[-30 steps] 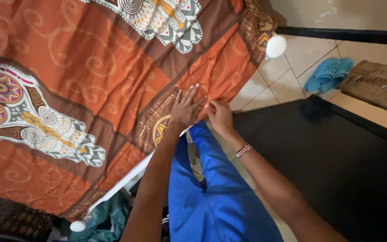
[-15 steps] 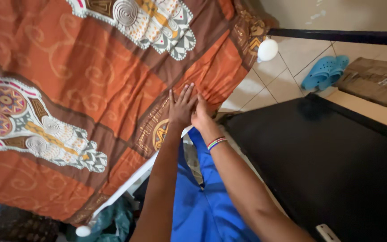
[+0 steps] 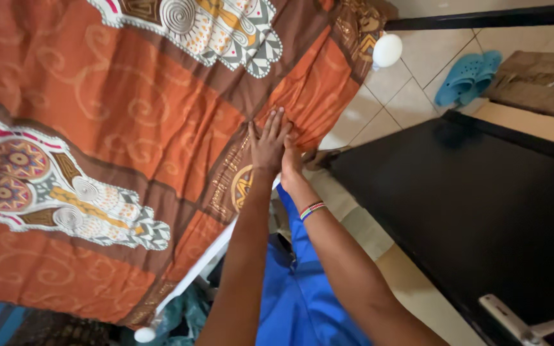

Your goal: The person folds a large patterned bed sheet on a bed. They smooth the fabric, fold the edges inward, and align the sheet into a compact rectangular shape.

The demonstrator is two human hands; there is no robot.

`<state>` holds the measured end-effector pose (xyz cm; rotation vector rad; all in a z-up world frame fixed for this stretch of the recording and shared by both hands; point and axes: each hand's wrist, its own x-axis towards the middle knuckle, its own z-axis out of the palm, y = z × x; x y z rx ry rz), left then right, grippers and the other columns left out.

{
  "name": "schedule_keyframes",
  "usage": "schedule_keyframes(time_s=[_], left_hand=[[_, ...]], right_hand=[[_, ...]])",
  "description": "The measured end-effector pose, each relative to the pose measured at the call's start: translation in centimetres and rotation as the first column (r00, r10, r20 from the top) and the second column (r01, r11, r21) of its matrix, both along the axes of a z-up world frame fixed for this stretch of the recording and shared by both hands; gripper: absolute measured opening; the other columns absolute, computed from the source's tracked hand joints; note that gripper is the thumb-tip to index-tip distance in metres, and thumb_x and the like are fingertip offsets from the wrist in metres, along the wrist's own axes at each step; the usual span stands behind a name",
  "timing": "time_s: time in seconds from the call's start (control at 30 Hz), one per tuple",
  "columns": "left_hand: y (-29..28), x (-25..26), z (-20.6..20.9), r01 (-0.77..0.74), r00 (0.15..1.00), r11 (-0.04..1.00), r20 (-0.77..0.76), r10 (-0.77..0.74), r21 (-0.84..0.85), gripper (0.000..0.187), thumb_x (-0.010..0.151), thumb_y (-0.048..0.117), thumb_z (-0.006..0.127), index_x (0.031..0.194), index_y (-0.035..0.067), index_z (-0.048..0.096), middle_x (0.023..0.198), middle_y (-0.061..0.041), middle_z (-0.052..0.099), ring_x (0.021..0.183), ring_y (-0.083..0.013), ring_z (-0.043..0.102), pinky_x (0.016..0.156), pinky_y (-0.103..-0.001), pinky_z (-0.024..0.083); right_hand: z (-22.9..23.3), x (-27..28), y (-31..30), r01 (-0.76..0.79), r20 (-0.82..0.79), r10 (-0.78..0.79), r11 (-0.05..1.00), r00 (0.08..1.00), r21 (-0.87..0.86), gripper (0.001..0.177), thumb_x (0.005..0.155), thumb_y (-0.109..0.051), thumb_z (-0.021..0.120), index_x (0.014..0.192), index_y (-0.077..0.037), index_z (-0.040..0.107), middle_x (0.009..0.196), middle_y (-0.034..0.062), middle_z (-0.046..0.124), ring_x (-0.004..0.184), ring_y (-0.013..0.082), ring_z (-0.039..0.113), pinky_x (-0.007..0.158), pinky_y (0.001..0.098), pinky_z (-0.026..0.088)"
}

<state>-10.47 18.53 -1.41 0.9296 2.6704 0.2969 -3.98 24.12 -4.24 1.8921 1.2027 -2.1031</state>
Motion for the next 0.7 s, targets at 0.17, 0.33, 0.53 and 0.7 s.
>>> schedule_keyframes(time_s=[0.17,0.33,0.53,0.7], left_hand=[[-2.7,-1.3,0.7,0.139,0.948,0.983,0.27,-0.167,0.119,0.057,0.075,0.032,0.061,0.13,0.026,0.046,0.152,-0.001,0.016,0.14,-0.0152,0.015,0.109,-0.056,0.01],[-8.0,-2.8,2.6,0.194,0.891,0.953,0.364,-0.27,0.232,0.062,0.075,0.027,0.064,0.133,0.02,0.044,0.153,-0.005,0.02,0.142,-0.0225,0.016,0.115,-0.049,0.013],[-8.6,-2.2,4.3,0.234,0.921,0.961,0.283,-0.269,0.149,0.064,0.073,0.024,0.064,0.135,0.026,0.046,0.153,-0.006,0.021,0.142,-0.0228,0.017,0.112,-0.052,0.011],[-8.0,-2.3,3.7,0.167,0.875,0.981,0.443,-0.195,0.101,0.063,0.072,0.03,0.063,0.132,0.025,0.046,0.152,-0.004,0.018,0.14,-0.0221,0.015,0.111,-0.058,0.007]], right_hand=[[-1.0,-1.3,-2.7,0.047,0.017,-0.046,0.998,0.999,-0.05,0.069,0.089,-0.051,0.044,0.146,-0.023,0.016,0.149,0.0015,0.021,0.134,0.02,0.027,0.106,0.039,0.029],[-4.2,-0.5,-2.9,0.162,-0.164,-0.205,0.956,0.965,-0.244,0.064,0.087,-0.055,0.048,0.134,-0.011,0.042,0.132,0.0112,0.049,0.119,0.0293,0.047,0.098,0.0436,0.04],[-5.7,0.6,-1.6,0.177,-0.058,-0.217,0.904,0.975,-0.39,0.06,0.083,-0.059,0.044,0.125,-0.015,0.049,0.119,0.0058,0.058,0.105,0.0236,0.057,0.085,0.0434,0.047],[-6.5,-1.1,-1.3,0.135,-0.069,-0.176,0.908,0.982,-0.397,0.052,0.085,-0.05,0.058,0.122,-0.013,0.051,0.114,0.0048,0.057,0.102,0.0232,0.055,0.085,0.0431,0.048]])
